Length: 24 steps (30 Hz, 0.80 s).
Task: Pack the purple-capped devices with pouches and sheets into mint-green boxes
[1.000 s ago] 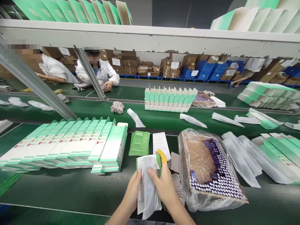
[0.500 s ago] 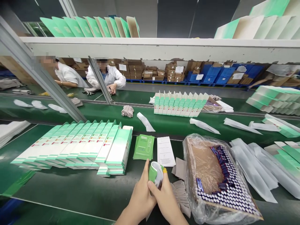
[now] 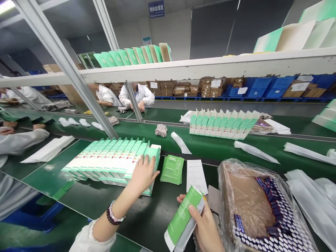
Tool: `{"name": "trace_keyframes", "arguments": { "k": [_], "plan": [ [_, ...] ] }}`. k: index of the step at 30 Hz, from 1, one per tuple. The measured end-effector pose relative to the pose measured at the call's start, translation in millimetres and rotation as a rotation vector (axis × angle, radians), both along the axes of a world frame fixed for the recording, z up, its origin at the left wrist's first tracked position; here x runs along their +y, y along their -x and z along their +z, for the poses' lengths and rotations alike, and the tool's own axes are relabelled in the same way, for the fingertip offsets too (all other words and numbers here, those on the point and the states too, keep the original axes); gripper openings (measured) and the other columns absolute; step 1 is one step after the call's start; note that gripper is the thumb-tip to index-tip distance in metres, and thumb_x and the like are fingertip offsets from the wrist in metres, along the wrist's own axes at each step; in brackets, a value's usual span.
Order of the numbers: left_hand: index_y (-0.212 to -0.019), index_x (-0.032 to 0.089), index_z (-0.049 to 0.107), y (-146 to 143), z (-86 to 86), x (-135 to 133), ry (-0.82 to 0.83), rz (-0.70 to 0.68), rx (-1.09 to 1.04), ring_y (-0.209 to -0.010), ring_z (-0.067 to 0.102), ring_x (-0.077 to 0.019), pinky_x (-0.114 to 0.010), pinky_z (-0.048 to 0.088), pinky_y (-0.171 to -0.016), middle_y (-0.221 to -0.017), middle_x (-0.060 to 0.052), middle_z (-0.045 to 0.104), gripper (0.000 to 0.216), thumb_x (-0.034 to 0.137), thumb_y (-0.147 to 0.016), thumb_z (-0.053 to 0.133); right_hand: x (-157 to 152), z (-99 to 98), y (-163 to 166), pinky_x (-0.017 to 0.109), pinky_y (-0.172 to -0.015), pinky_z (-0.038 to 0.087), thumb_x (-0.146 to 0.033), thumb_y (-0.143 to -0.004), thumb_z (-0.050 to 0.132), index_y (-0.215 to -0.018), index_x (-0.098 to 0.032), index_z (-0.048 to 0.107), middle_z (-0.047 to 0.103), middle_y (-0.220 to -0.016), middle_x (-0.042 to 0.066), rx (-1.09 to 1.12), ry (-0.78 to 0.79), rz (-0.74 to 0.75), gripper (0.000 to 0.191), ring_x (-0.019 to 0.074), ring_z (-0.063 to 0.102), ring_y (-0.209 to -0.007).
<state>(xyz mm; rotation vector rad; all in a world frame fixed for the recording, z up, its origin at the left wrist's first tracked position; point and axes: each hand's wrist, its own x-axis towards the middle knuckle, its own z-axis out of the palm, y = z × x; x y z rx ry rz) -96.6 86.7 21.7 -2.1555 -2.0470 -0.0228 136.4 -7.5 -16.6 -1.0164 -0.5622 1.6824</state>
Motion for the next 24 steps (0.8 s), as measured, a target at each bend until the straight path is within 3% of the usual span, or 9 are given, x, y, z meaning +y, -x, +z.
{"name": "trace_keyframes", "arguments": {
  "k": [5, 8, 11, 16, 18, 24],
  "plan": [
    [-0.142, 0.011, 0.045, -17, 11.7, 9, 0.01, 0.065, 0.059, -0.109, 0.057, -0.0432, -0.052, 0.043, -0.09, -0.114, -0.025, 0.063, 0.065, 0.044, -0.088, 0.061, -5, -4.7, 1, 0.051, -0.096, 0.049, -0.047, -0.07, 0.082, -0.11, -0.022, 0.063, 0.073, -0.112, 0.015, 0.042, 0.016, -0.045, 0.051, 0.0359, 0.066, -0.109],
    [-0.137, 0.018, 0.05, -23, 12.9, 17, 0.041, 0.116, 0.089, -0.095, 0.062, -0.0399, -0.047, 0.047, -0.077, -0.112, -0.023, 0.062, 0.063, 0.044, -0.083, 0.068, -5, -2.8, -6, 0.052, -0.096, 0.048, -0.049, -0.069, 0.081, -0.11, -0.021, 0.064, 0.074, -0.109, 0.016, 0.051, 0.029, -0.075, 0.053, 0.0367, 0.067, -0.107],
    [-0.136, 0.022, 0.052, -27, 9.1, 27, 0.055, 0.174, 0.111, -0.093, 0.061, -0.0402, -0.044, 0.048, -0.07, -0.115, -0.023, 0.059, 0.064, 0.044, -0.079, 0.072, -2, -3.8, -19, 0.052, -0.095, 0.049, -0.05, -0.066, 0.083, -0.108, -0.019, 0.065, 0.074, -0.108, 0.017, 0.073, 0.007, -0.066, 0.055, 0.0379, 0.066, -0.109],
    [-0.146, 0.007, 0.037, -30, 2.3, 38, -0.01, 0.252, 0.141, -0.101, 0.058, -0.0418, -0.045, 0.049, -0.074, -0.12, -0.029, 0.056, 0.081, 0.04, -0.08, 0.071, 0, -10.8, -42, 0.046, -0.086, 0.055, -0.049, -0.061, 0.087, -0.105, -0.021, 0.064, 0.074, -0.108, 0.018, 0.138, 0.008, -0.031, 0.056, 0.037, 0.067, -0.107],
    [-0.143, 0.0, 0.038, -31, -0.4, 39, -0.035, 0.267, 0.151, -0.105, 0.056, -0.0417, -0.046, 0.046, -0.08, -0.116, -0.03, 0.058, 0.08, 0.038, -0.081, 0.071, 1, -14.2, -50, 0.046, -0.086, 0.055, -0.049, -0.065, 0.085, -0.109, -0.021, 0.062, 0.074, -0.109, 0.017, 0.161, 0.017, -0.036, 0.057, 0.0362, 0.068, -0.106],
    [-0.136, 0.006, 0.045, -37, -4.4, 42, -0.082, 0.284, 0.13, -0.103, 0.057, -0.0397, -0.048, 0.044, -0.084, -0.113, -0.026, 0.059, 0.06, 0.026, -0.083, 0.065, 5, -20.9, -71, 0.053, -0.09, 0.054, -0.047, -0.065, 0.086, -0.124, -0.024, 0.054, 0.073, -0.114, 0.017, 0.204, 0.059, 0.043, 0.071, 0.0385, 0.066, -0.11]
  ]
}}
